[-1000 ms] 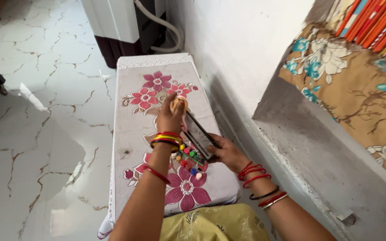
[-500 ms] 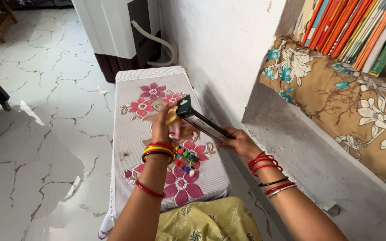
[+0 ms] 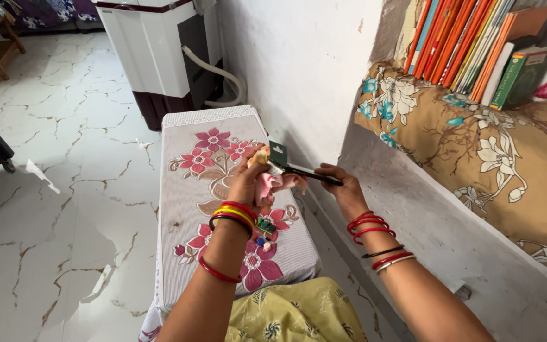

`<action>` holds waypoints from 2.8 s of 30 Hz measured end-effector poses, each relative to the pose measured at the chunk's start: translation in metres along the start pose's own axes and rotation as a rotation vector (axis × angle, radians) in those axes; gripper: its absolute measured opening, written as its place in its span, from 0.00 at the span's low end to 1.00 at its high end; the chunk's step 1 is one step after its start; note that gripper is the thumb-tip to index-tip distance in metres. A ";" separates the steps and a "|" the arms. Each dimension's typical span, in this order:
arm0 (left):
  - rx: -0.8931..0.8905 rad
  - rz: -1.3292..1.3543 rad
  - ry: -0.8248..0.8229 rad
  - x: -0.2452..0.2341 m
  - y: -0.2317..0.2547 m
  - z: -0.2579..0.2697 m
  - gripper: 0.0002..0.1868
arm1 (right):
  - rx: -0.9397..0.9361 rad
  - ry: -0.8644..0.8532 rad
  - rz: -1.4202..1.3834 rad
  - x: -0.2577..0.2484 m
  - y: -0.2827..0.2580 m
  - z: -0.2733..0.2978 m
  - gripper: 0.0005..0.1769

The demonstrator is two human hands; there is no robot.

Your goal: The person wipes a shelf and a small stool with a pink cloth, then places a pen, a small box, and several colored markers into a white mug on the shelf. The person also arranges a stack of orange notebooks and a pink folder on the shelf.

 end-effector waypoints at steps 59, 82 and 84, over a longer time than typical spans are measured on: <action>0.116 0.199 0.103 -0.006 -0.035 0.033 0.24 | 0.433 0.142 -1.028 0.035 -0.019 -0.002 0.19; 0.651 -1.020 -0.072 0.039 -0.012 0.035 0.28 | 0.600 -0.044 -0.756 0.046 0.022 0.006 0.09; 0.452 -0.924 -0.021 0.033 -0.014 0.027 0.21 | 0.597 -0.120 -0.669 0.050 0.008 0.007 0.11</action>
Point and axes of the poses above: each hand's wrist, its own z-axis away from the middle knuckle, its own x-axis out of the palm, y = z × x, the point moved 8 cm from there along -z, towards the middle knuckle, and after that the axes turned 11 degrees about z, right-handed, at the moved point
